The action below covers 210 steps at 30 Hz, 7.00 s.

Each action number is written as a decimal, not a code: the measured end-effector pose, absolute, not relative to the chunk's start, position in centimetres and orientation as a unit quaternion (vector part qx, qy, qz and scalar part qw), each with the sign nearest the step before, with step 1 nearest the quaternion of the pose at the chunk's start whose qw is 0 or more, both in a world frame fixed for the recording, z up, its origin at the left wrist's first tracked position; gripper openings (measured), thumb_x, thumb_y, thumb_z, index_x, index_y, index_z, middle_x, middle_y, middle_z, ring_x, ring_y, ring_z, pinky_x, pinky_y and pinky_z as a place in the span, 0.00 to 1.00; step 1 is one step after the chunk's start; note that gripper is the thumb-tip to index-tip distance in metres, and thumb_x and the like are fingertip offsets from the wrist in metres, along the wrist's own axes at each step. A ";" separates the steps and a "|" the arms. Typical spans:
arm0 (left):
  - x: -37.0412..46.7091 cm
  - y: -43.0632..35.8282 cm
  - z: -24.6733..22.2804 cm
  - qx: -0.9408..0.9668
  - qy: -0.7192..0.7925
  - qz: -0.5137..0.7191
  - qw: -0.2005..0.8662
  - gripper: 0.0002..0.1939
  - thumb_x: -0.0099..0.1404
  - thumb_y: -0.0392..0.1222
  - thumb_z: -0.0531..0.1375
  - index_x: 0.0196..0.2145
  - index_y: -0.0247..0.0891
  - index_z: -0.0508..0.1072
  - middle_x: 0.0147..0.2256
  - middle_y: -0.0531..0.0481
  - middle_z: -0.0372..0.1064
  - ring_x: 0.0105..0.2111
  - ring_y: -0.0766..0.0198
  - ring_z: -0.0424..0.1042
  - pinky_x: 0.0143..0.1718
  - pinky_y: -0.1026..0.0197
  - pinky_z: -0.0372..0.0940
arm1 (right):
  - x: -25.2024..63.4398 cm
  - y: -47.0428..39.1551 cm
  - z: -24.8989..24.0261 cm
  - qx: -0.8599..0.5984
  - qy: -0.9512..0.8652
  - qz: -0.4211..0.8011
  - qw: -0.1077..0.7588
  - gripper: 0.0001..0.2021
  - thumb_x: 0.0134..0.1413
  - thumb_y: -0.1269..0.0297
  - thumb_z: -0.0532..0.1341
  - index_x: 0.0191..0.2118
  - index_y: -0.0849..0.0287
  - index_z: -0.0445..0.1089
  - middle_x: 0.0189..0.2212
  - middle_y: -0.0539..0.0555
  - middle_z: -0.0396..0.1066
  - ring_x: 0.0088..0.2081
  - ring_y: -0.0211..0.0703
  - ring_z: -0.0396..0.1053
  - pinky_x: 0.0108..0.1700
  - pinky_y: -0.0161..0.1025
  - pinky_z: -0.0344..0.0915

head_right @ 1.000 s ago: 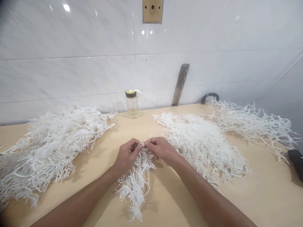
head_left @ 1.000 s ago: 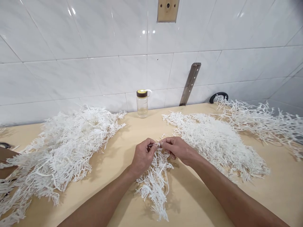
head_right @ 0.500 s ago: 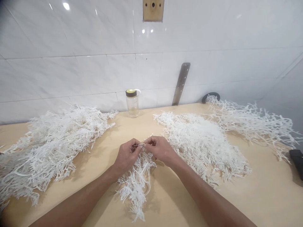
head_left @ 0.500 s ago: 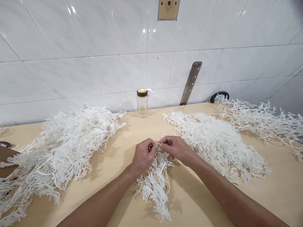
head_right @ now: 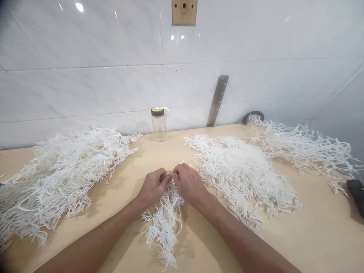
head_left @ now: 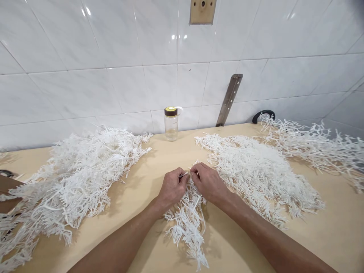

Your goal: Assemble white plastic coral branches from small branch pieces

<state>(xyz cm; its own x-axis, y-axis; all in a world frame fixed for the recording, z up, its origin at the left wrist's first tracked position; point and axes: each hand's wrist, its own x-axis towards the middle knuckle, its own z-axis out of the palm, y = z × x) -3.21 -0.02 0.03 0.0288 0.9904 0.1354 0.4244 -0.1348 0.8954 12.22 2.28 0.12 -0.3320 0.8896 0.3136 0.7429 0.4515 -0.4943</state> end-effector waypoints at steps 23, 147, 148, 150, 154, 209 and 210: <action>-3.5 0.4 -0.6 0.574 0.490 0.452 0.475 0.16 0.60 0.52 0.60 0.26 0.36 0.67 0.21 0.57 0.55 0.23 0.70 0.54 0.25 0.65 0.51 | 15.3 5.4 0.8 -0.632 -0.678 0.120 0.356 0.07 0.55 0.66 0.55 0.37 0.60 0.70 0.31 0.55 0.73 0.29 0.44 0.69 0.36 0.41 0.63; -4.4 1.5 -0.3 0.667 0.496 0.421 0.364 0.14 0.63 0.47 0.53 0.24 0.40 0.56 0.22 0.58 0.51 0.25 0.68 0.52 0.27 0.64 0.50 | 10.8 2.0 -0.7 -0.498 -0.806 0.016 0.319 0.08 0.63 0.73 0.53 0.32 0.60 0.64 0.28 0.54 0.69 0.27 0.40 0.65 0.29 0.36 0.57; -4.4 1.5 -0.4 0.667 0.497 0.417 0.366 0.13 0.63 0.46 0.53 0.24 0.40 0.56 0.22 0.58 0.51 0.24 0.68 0.52 0.26 0.64 0.50 | 10.9 2.1 -0.7 -0.504 -0.808 -0.001 0.305 0.08 0.62 0.74 0.52 0.32 0.60 0.64 0.29 0.55 0.68 0.27 0.41 0.64 0.28 0.36 0.56; -4.4 1.4 -0.5 0.663 0.500 0.400 0.388 0.13 0.63 0.47 0.54 0.24 0.40 0.57 0.21 0.58 0.51 0.24 0.69 0.52 0.26 0.64 0.50 | 11.5 2.6 -0.5 -0.527 -0.804 -0.022 0.274 0.09 0.61 0.77 0.51 0.32 0.61 0.65 0.29 0.56 0.68 0.26 0.41 0.64 0.27 0.36 0.55; -4.3 1.5 -1.0 0.628 0.505 0.415 0.423 0.16 0.62 0.50 0.55 0.23 0.39 0.58 0.21 0.59 0.50 0.23 0.69 0.52 0.25 0.65 0.49 | 13.7 4.0 0.4 -0.593 -0.754 0.000 0.282 0.07 0.59 0.77 0.53 0.37 0.63 0.67 0.34 0.59 0.71 0.29 0.43 0.67 0.30 0.38 0.58; -3.6 0.0 -0.4 0.663 0.481 0.427 0.383 0.16 0.69 0.51 0.51 0.28 0.39 0.59 0.24 0.57 0.53 0.26 0.67 0.55 0.29 0.63 0.52 | 13.3 2.2 2.6 -0.488 -0.765 0.299 0.295 0.08 0.56 0.66 0.57 0.32 0.57 0.74 0.26 0.49 0.74 0.26 0.38 0.67 0.30 0.36 0.61; -3.6 0.0 -0.5 0.664 0.481 0.427 0.382 0.16 0.69 0.51 0.51 0.28 0.39 0.59 0.24 0.57 0.52 0.26 0.68 0.54 0.29 0.63 0.52 | 13.3 2.2 2.6 -0.486 -0.766 0.299 0.295 0.08 0.56 0.65 0.57 0.33 0.57 0.74 0.26 0.49 0.74 0.26 0.38 0.67 0.30 0.36 0.61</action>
